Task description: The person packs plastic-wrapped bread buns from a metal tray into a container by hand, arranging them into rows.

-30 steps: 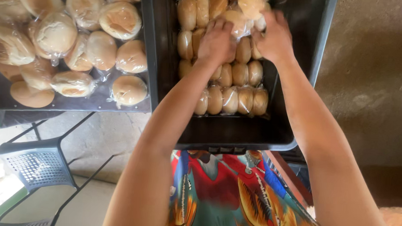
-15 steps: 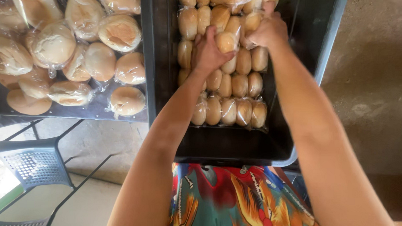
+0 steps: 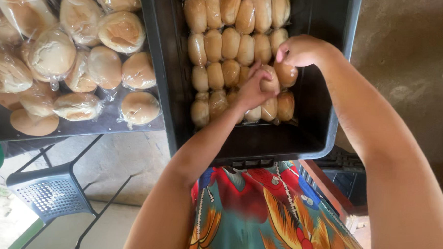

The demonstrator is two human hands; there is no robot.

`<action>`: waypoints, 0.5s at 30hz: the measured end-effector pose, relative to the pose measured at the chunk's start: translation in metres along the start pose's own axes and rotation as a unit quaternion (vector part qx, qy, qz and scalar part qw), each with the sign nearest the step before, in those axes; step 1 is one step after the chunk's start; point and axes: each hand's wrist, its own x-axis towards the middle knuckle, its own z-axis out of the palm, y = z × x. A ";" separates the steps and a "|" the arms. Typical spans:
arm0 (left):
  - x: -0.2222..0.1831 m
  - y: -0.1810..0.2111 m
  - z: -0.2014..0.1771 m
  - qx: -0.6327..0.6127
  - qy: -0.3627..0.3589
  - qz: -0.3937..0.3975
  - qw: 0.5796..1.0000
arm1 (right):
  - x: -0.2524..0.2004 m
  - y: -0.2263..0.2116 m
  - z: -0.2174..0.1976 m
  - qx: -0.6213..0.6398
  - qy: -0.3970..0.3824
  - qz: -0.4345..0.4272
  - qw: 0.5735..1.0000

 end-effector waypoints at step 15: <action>0.020 -0.006 0.010 -0.014 -0.078 -0.254 0.964 | -0.015 -0.015 0.075 0.069 0.224 0.051 0.971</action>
